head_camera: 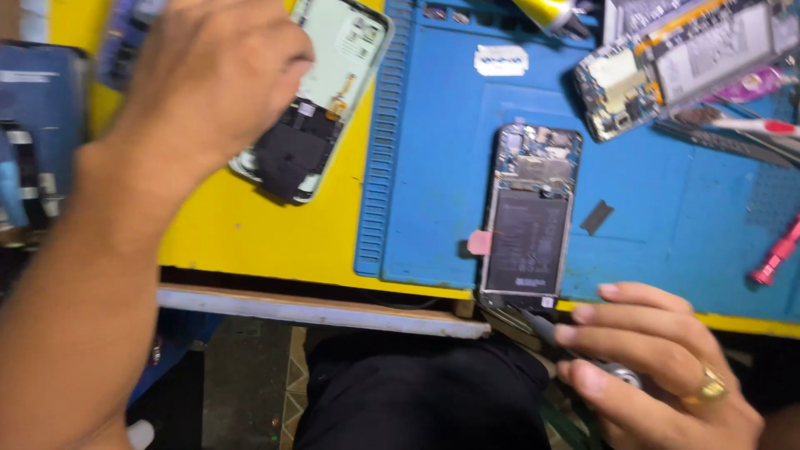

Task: Disassembling a mobile phone to remove the battery and internal circuit boards using repair tools.

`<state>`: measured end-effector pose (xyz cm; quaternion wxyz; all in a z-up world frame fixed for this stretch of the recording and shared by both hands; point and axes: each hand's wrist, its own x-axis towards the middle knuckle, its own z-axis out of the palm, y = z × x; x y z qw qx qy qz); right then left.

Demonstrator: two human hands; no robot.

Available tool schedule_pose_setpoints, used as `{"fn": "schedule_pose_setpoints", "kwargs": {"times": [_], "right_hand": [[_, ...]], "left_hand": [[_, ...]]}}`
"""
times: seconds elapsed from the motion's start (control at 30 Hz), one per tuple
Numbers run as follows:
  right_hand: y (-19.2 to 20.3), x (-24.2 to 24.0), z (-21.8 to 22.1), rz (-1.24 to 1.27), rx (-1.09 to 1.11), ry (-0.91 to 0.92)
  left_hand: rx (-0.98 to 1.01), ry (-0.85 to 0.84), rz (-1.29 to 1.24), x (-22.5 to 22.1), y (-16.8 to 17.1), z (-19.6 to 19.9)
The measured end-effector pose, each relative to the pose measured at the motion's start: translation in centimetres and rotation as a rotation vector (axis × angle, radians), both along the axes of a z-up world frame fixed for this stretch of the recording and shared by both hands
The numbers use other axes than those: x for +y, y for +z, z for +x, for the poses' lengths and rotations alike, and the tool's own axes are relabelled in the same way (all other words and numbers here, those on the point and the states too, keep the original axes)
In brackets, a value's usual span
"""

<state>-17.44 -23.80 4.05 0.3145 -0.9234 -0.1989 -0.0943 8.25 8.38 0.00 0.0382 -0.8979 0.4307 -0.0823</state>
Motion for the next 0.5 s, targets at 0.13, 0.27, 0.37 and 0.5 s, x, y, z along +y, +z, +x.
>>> {"fn": "schedule_pose_setpoints", "kwargs": {"times": [0.13,0.27,0.37,0.5], "right_hand": [[0.2,0.0,0.1,0.09,0.022,0.018],[1.1,0.7,-0.4,0.085,0.093,-0.066],[1.1,0.5,-1.0,0.091,0.061,-0.105],[1.1,0.3,-1.8,0.121,0.059,-0.113]], "left_hand": [[0.22,0.178,-0.063,-0.5,0.1,-1.3],[0.352,0.043,-0.352,-4.5,-0.9,-5.4],[0.577,-0.214,-0.518,-7.9,-1.6,-8.8],[0.703,-0.444,-0.554,-10.0,-2.1,-11.1]]}}
